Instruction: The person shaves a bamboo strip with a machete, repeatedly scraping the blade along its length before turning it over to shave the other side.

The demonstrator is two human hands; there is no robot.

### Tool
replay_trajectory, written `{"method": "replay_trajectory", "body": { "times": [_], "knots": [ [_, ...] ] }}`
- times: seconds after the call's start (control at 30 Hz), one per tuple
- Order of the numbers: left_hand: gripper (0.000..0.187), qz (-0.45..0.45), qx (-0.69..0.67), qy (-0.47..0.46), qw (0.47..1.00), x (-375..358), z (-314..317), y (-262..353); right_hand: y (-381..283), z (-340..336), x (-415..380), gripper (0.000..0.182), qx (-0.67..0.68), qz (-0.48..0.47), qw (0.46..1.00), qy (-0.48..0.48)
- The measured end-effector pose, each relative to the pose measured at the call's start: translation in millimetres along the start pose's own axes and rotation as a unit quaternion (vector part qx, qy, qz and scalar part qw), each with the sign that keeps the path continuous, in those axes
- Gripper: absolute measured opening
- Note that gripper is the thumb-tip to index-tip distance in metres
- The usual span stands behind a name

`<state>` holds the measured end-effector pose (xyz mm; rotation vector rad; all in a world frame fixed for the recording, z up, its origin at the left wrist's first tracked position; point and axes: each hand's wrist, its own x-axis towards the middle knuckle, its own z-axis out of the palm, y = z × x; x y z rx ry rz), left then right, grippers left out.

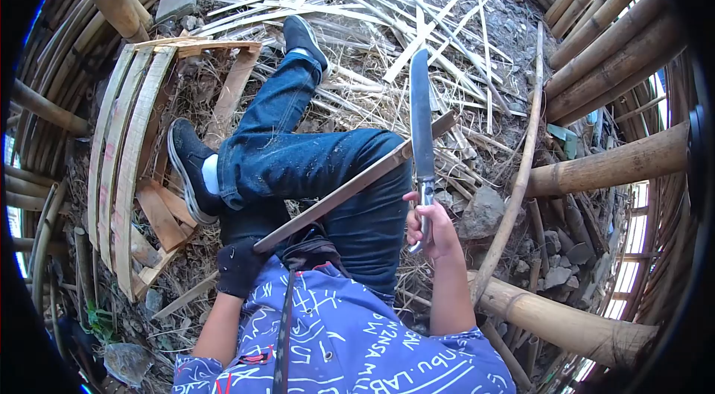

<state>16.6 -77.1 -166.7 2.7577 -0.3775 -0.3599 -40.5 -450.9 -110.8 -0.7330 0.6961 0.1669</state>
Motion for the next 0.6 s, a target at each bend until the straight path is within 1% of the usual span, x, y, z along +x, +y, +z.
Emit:
{"method": "replay_trajectory", "body": {
  "times": [0.03,0.1,0.13,0.2,0.23,0.3,0.33,0.37,0.43,0.47,0.5,0.53,0.6],
  "knots": [
    [0.032,-0.008,0.003,-0.007,1.000,-1,-1,0,-2,0,1,0.036,-0.002,0.001,1.000,0.000],
    [0.032,0.000,0.004,-0.015,1.000,0,-3,-1,-9,-4,0,0.037,-0.150,-0.092,0.982,0.074],
    [0.033,0.010,0.006,-0.022,1.000,1,-3,-1,-9,-23,9,0.036,-0.240,-0.182,0.946,0.117],
    [0.034,0.020,-0.009,-0.016,1.000,4,-4,-4,-14,-23,7,0.034,-0.329,-0.236,0.902,0.151],
    [0.036,0.028,-0.023,-0.013,0.999,5,-5,-6,-13,-19,8,0.036,-0.368,-0.262,0.875,0.174],
    [0.037,0.045,-0.027,-0.012,0.999,6,-2,-15,-3,-20,10,0.043,-0.464,-0.318,0.799,0.212],
    [0.037,0.059,-0.034,-0.015,0.998,8,-1,-17,3,-32,16,0.045,-0.482,-0.341,0.777,0.221],
    [0.037,0.061,-0.033,-0.015,0.997,10,-4,-15,6,-34,17,0.045,-0.480,-0.342,0.776,0.223],
    [0.038,0.044,-0.017,-0.046,0.998,8,-12,-10,14,-34,17,0.045,-0.468,-0.350,0.780,0.222],
    [0.038,0.043,-0.015,-0.048,0.998,7,-12,-10,7,-32,12,0.043,-0.453,-0.311,0.812,0.199],
    [0.035,0.048,-0.020,-0.043,0.998,7,-13,-10,-4,-27,7,0.041,-0.451,-0.284,0.823,0.198],
    [0.033,0.053,-0.026,-0.037,0.998,8,-12,-10,-10,-30,10,0.042,-0.434,-0.295,0.830,0.187],
    [0.034,0.054,-0.010,-0.048,0.997,5,-11,-14,-10,-37,14,0.042,-0.419,-0.301,0.838,0.176]
  ]
}}
